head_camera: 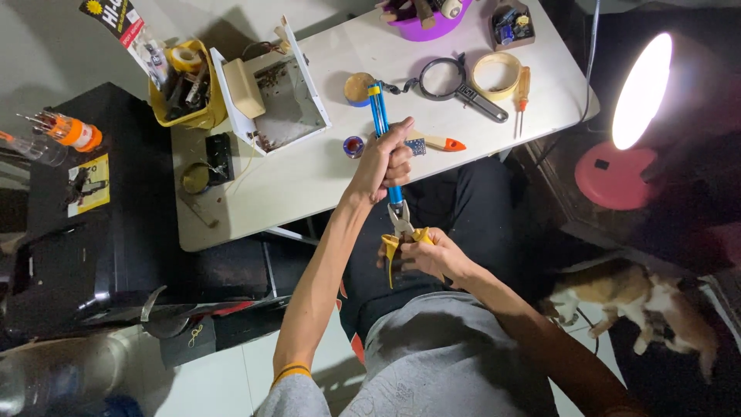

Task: The person is disassembling and repairing a manual desoldering pump at a workbench, using pliers to remove internal components.

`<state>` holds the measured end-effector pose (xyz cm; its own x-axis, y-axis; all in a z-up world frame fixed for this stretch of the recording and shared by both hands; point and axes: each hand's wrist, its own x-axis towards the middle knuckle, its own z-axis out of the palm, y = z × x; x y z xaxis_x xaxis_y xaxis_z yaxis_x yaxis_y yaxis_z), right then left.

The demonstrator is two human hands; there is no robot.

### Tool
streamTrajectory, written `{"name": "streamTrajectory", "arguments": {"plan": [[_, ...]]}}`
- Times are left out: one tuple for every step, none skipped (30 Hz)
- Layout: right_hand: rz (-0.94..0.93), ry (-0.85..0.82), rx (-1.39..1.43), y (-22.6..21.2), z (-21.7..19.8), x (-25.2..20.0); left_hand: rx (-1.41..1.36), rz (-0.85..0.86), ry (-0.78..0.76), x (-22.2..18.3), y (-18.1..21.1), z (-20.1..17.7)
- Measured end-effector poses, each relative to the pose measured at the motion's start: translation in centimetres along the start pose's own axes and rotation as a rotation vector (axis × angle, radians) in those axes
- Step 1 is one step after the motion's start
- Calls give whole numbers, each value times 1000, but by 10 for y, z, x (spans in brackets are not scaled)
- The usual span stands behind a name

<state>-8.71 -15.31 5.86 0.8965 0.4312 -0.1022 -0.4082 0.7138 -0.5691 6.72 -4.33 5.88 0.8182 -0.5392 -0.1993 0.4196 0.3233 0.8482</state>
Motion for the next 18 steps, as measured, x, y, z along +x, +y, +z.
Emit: {"name": "streamTrajectory", "arguments": {"plan": [[0,0,0,-2,4,-1,0,0,0,1,-1,-1],[-7,23,-38,-3,9,-2,-11,4,17,2,-2,-1],[-14,43,-78,-5,13,-2,-21,10,34,3,-3,-2],[-14,42,-79,-3,7,-1,-22,11,33,3,-3,-1],[-19,57,-115,-1,2,1,3,5,40,2,-2,-1],[-23,71,-150,1,-4,2,27,-2,46,1,-2,-1],[-20,71,-151,0,1,0,24,-1,48,1,-6,-5],[-13,111,-166,-1,5,-2,-2,8,65,2,-11,-8],[-10,150,-183,-3,9,-3,-27,19,78,5,-15,-11],[-9,150,-184,-1,5,-3,-28,20,78,5,-17,-10],[-8,156,-229,2,1,-2,-23,31,116,4,-18,-10],[-8,162,-273,5,-4,-2,-18,42,153,3,-20,-10],[-6,162,-273,6,-4,-2,-19,43,154,3,-23,-12],[0,179,-310,7,-4,-2,1,58,177,3,-26,-15],[5,197,-346,6,-4,-2,21,74,199,5,-29,-16],[5,196,-348,7,-5,-2,20,75,199,1,-24,-12],[9,221,-376,7,-6,-2,72,80,210,-3,-20,-7],[12,246,-404,8,-7,-3,124,85,221,-6,-16,-3]]}}
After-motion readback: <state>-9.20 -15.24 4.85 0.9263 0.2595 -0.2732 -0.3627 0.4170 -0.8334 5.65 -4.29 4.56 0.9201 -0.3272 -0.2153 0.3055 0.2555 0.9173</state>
